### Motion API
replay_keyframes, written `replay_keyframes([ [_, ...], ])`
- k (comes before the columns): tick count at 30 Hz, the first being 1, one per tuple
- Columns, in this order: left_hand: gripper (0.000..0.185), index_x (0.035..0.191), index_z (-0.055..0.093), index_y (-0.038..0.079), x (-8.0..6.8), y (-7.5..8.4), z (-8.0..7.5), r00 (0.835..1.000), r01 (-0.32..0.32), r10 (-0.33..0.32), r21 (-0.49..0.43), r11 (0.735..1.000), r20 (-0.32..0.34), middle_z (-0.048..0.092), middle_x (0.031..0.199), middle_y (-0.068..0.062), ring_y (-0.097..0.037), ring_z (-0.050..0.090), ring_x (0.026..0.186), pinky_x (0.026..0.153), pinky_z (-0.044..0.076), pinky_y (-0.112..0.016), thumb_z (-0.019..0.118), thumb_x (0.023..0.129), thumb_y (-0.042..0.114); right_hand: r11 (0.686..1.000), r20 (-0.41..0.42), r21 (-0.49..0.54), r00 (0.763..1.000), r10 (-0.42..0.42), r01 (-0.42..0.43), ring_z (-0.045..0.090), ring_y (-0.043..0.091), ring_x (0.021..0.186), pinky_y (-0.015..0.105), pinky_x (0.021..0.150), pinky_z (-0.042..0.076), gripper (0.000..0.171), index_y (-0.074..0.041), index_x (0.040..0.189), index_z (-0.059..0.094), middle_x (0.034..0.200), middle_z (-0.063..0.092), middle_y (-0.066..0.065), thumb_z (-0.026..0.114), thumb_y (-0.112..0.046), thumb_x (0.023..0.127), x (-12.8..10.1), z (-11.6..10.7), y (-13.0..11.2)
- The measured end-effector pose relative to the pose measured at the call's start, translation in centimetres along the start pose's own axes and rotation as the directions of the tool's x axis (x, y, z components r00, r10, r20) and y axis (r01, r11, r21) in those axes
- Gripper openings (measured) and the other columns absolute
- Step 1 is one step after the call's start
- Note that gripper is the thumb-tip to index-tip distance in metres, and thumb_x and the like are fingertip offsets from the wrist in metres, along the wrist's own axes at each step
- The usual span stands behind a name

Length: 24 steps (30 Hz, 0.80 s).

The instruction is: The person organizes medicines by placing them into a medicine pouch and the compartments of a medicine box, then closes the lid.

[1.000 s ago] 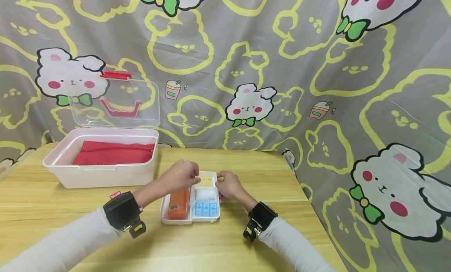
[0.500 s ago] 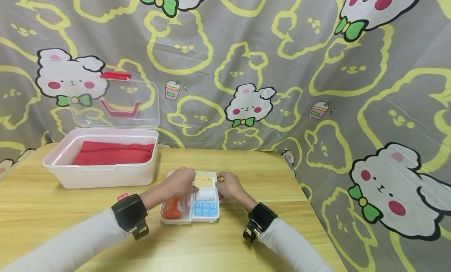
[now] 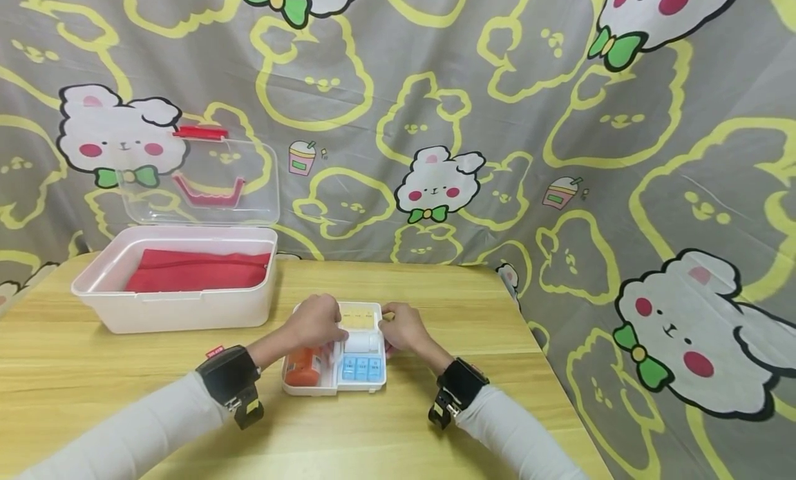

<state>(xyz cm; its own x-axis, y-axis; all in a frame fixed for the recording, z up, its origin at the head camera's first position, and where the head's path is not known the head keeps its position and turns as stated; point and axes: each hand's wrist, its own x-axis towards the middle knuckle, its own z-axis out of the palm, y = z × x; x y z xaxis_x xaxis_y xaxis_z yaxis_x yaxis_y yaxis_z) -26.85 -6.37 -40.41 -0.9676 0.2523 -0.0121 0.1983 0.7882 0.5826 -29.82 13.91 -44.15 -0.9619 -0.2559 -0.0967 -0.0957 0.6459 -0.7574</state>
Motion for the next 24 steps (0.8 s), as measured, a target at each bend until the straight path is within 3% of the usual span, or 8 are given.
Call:
replay_keyframes([
  [7, 0.054, 0.05, 0.037, 0.016, 0.0, -0.2, -0.1, 0.999, 0.036, -0.037, -0.062, 0.997, -0.005, 0.03, 0.044, 0.007, -0.008, 0.035, 0.038, 0.039, 0.023, -0.019, 0.083, 0.076, 0.007, 0.999, -0.009, 0.027, 1.0, 0.023, -0.023, 0.06, 0.015, 0.043, 0.037, 0.048, 0.06, 0.039, 0.005, 0.135, 0.058, 0.063, 0.063, 0.014, 0.055, -0.005, 0.097, -0.2, 0.0, -0.1],
  [15, 0.054, 0.047, 0.035, 0.016, 0.4, -0.1, -0.6, 0.998, 0.012, -0.014, -0.031, 0.999, -0.054, 0.023, 0.045, 0.009, -0.007, 0.025, 0.04, 0.039, 0.016, -0.021, 0.081, 0.073, 0.005, 0.998, -0.03, 0.056, 0.999, 0.012, -0.01, 0.061, 0.017, 0.045, 0.038, 0.049, 0.06, 0.039, 0.007, 0.133, 0.059, 0.065, 0.065, 0.016, 0.055, -0.005, 0.097, -0.4, -0.4, -0.6],
  [21, 0.053, 0.047, 0.036, 0.015, 1.3, 1.0, -3.9, 0.997, -0.019, 0.017, -0.028, 0.999, -0.069, 0.024, 0.046, 0.008, -0.007, 0.028, 0.04, 0.04, 0.019, -0.02, 0.08, 0.075, 0.007, 0.995, -0.126, 0.095, 0.992, -0.029, 0.042, 0.063, 0.018, 0.046, 0.047, 0.055, 0.062, 0.038, 0.003, 0.133, 0.061, 0.066, 0.067, 0.012, 0.055, -0.013, 0.1, 0.0, -2.0, -2.4],
  [24, 0.051, 0.047, 0.038, 0.015, 1.9, 1.9, -6.5, 0.996, -0.047, 0.046, -0.012, 0.999, -0.077, 0.026, 0.046, 0.007, -0.008, 0.03, 0.04, 0.04, 0.021, -0.02, 0.079, 0.077, 0.009, 0.991, -0.187, 0.101, 0.98, -0.069, 0.089, 0.062, 0.018, 0.045, 0.042, 0.051, 0.061, 0.038, 0.0, 0.134, 0.062, 0.067, 0.068, 0.013, 0.055, -0.018, 0.101, 0.4, -2.9, -3.7],
])
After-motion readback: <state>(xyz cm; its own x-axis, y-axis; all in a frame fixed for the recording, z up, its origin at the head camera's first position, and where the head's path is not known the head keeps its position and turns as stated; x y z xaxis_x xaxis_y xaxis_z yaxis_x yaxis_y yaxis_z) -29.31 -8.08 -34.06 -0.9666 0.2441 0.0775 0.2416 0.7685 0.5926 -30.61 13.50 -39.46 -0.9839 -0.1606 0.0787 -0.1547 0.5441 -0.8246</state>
